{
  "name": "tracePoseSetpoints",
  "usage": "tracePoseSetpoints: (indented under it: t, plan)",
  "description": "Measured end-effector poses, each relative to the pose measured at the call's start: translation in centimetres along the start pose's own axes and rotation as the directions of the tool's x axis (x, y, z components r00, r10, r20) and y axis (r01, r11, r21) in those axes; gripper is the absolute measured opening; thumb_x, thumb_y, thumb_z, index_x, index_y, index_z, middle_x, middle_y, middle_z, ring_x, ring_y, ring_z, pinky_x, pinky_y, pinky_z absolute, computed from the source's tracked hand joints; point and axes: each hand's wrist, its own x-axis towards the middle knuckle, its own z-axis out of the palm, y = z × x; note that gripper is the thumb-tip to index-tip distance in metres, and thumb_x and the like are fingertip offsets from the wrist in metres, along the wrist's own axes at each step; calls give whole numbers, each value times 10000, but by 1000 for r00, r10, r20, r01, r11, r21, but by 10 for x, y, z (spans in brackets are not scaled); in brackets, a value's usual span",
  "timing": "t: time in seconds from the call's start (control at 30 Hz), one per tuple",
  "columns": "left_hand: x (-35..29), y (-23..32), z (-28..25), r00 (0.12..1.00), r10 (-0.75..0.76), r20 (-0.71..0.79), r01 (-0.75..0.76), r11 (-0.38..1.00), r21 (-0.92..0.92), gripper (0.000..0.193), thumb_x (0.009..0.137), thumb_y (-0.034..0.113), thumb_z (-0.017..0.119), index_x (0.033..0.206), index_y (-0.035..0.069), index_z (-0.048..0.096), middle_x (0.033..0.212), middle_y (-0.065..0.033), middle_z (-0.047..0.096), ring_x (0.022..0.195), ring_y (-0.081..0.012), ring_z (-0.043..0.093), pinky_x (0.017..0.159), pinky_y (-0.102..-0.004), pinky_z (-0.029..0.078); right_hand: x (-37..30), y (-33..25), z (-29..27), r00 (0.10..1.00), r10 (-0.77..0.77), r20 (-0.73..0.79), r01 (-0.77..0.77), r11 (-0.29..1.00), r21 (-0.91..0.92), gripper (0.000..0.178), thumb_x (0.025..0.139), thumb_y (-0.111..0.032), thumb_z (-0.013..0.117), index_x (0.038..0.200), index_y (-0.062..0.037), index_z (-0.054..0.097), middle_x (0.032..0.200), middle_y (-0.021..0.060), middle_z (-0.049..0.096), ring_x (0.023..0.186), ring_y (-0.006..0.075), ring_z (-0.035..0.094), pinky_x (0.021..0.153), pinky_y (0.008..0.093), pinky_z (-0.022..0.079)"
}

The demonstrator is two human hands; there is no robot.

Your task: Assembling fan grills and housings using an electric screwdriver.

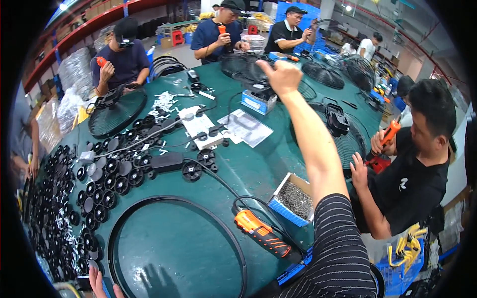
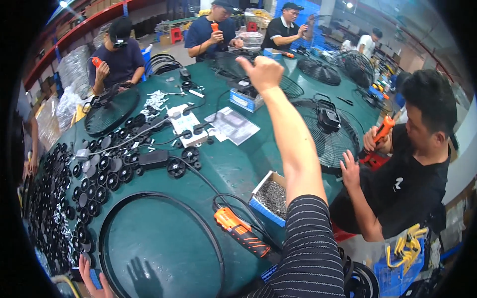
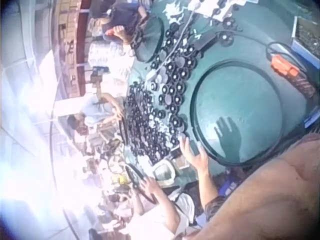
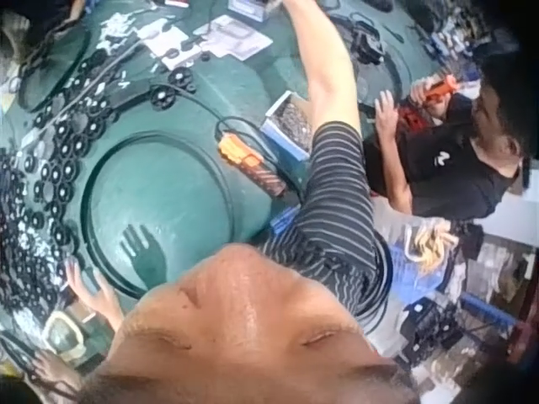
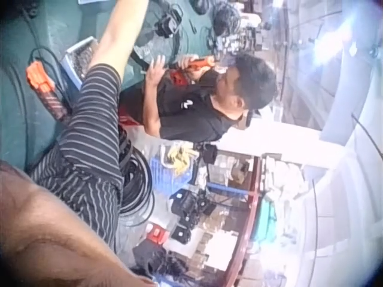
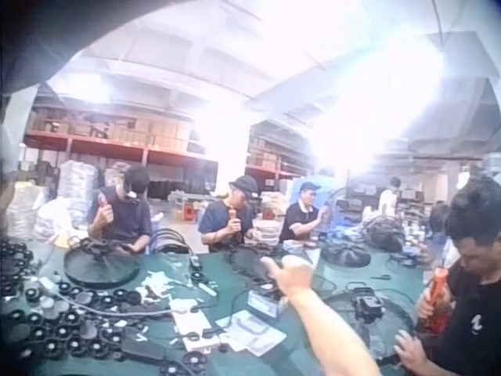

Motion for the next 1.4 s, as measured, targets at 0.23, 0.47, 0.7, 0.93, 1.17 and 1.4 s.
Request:
tracePoseSetpoints:
  t: [0.23, 0.47, 0.7, 0.93, 1.17, 1.4]
  plan:
    - [23, -2, 18, 1000, 9, -29, -16, 971, -237, 481, 776, 3, 618, 1250, -10, 542, 1458, -247, 430, 1339, -403, 437, 1128, -476, 317, 88, 6, -121, 925, 348, -154, -316, 928, 197, 687, 795, -694, 660, 542, -56, 621, 478, 125, 523, 463, 249, 541, 504, 396, 407]
    - [88, 27, 28, 989, -86, 118, 146, 605, -783, 974, 772, 296, 786, 1543, 73, 233, 1590, -159, 242, 1464, -334, 247, 1153, -487, 271, 150, -24, -303, 775, 534, 338, -512, 217, 831, 447, 896, -467, 699, 741, -49, 670, 533, -17, 429, 466, 108, 451, 487, 283, 422]
    - [28, 65, -23, 802, 578, 152, 517, -543, -662, 1136, 712, 468, 821, 1582, 207, 139, 1629, -192, 125, 1475, -470, 142, 1117, -679, 217, 124, -102, -351, 500, 21, 866, -859, -116, 498, 358, 952, -356, 641, 1149, -58, 637, 863, 51, 702, 631, 131, 655, 532, 234, 530]
    - [-122, 76, -42, 874, 485, -44, 435, -818, -377, 950, 835, -168, 490, 1577, 328, 163, 1647, -159, -50, 1479, -493, 45, 1118, -690, 200, 52, -201, -295, 246, -286, 926, -881, 331, 337, 261, 905, -329, 699, 934, -75, 648, 677, 9, 535, 577, 115, 542, 556, 246, 474]
    - [-155, 33, -37, 949, 293, -114, 243, -914, -325, 989, 848, -163, 466, 1585, 319, 15, 1649, -120, -103, 1506, -409, 34, 1159, -602, 215, -12, -289, -414, 659, -648, 382, -375, 157, 914, 888, 779, -447, 757, 1458, -15, 382, 1460, 256, 417, 1368, 356, 417, 1131, 463, 306]
    - [-147, 9, -10, 968, 249, -22, 225, -906, -358, 981, 871, -160, 501, 1583, 221, -56, 1652, -113, -81, 1516, -328, 76, 1171, -508, 266, -81, -339, -428, 386, -842, 378, 50, 428, 902, 1177, 537, -505, 879, 1464, 10, 367, 1456, 338, 378, 1354, 451, 399, 1106, 528, 319]
